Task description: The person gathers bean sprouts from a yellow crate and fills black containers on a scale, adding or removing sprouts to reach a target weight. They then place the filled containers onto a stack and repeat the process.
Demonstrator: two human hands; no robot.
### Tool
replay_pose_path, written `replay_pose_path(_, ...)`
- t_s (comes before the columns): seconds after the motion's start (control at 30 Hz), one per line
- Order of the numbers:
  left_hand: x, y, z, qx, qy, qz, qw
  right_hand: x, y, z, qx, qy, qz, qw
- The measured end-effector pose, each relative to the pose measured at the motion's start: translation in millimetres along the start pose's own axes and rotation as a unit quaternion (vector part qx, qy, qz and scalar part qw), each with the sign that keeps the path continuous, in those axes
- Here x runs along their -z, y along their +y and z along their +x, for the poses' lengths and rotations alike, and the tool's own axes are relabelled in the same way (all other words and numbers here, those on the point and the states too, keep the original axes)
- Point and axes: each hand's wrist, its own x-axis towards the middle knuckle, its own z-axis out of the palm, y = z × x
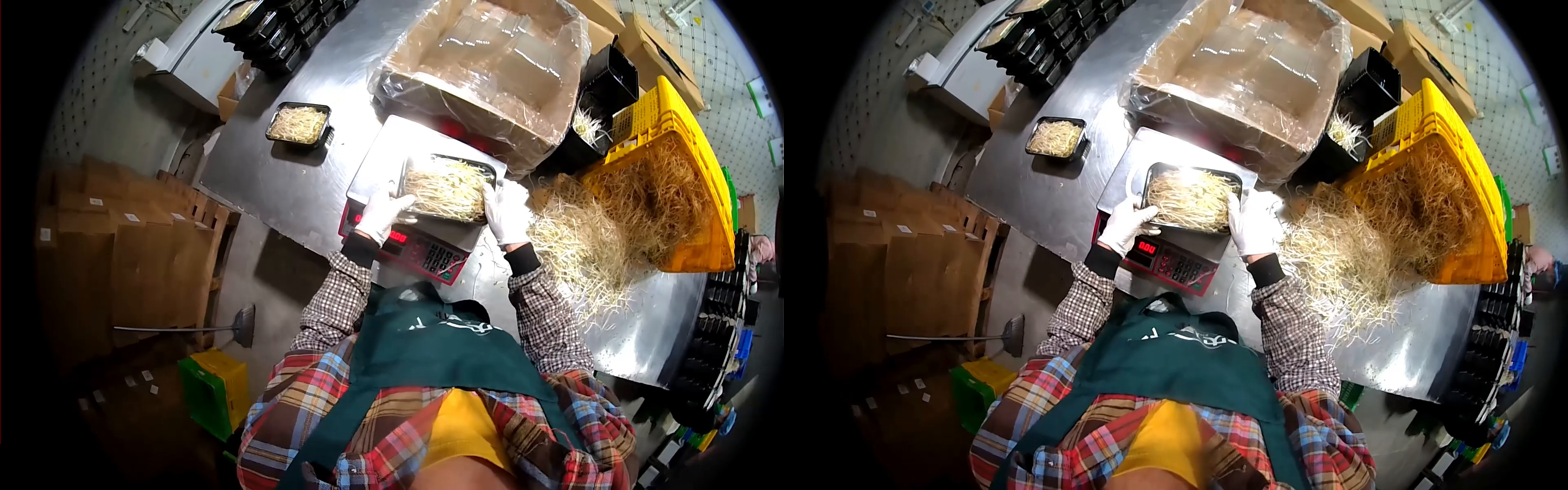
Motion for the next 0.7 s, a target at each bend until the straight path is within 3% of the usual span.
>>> replay_pose_path(0.07, -4, 4, -2, -0.002, 0.058, -0.009, 0.998, 14, -15, 10, 0.065, 0.064, -0.084, 0.992)
replay_pose_path(0.13, -13, 2, -15, 0.003, 0.152, -0.084, 0.985, 10, -38, 33, 0.187, 0.164, -0.010, 0.968)
replay_pose_path(0.17, -9, -5, -25, 0.071, 0.060, -0.206, 0.974, -4, -49, 44, 0.205, 0.148, 0.001, 0.967)
replay_pose_path(0.2, -29, -5, -36, 0.147, 0.114, -0.260, 0.947, -19, -59, 51, 0.223, 0.132, 0.013, 0.966)
replay_pose_path(0.23, -40, -8, -43, 0.168, 0.058, -0.259, 0.949, -33, -69, 55, 0.209, 0.094, -0.039, 0.973)
replay_pose_path(0.33, -61, -30, -39, 0.119, -0.025, -0.219, 0.968, -57, -88, 55, 0.148, -0.003, -0.127, 0.981)
replay_pose_path(0.47, -75, -37, -26, 0.113, 0.061, -0.205, 0.970, -73, -82, 57, 0.163, 0.093, -0.083, 0.979)
replay_pose_path(0.53, -75, -30, -27, 0.098, 0.052, -0.223, 0.968, -71, -82, 60, 0.185, 0.101, -0.052, 0.976)
replay_pose_path(0.57, -67, -46, -18, 0.082, 0.033, -0.194, 0.977, -71, -74, 61, 0.162, 0.037, -0.023, 0.986)
replay_pose_path(0.6, -58, -43, -11, 0.062, 0.010, -0.163, 0.985, -69, -70, 68, 0.140, -0.022, 0.003, 0.990)
replay_pose_path(0.63, -48, -40, -7, 0.008, 0.019, -0.203, 0.979, -64, -65, 69, 0.176, -0.001, 0.116, 0.978)
replay_pose_path(0.67, -27, -22, -4, -0.043, 0.026, -0.130, 0.990, -12, -96, 66, 0.096, -0.066, 0.080, 0.990)
replay_pose_path(0.7, -12, 33, -25, -0.047, 0.045, -0.185, 0.981, -16, -85, 67, 0.117, 0.016, 0.167, 0.979)
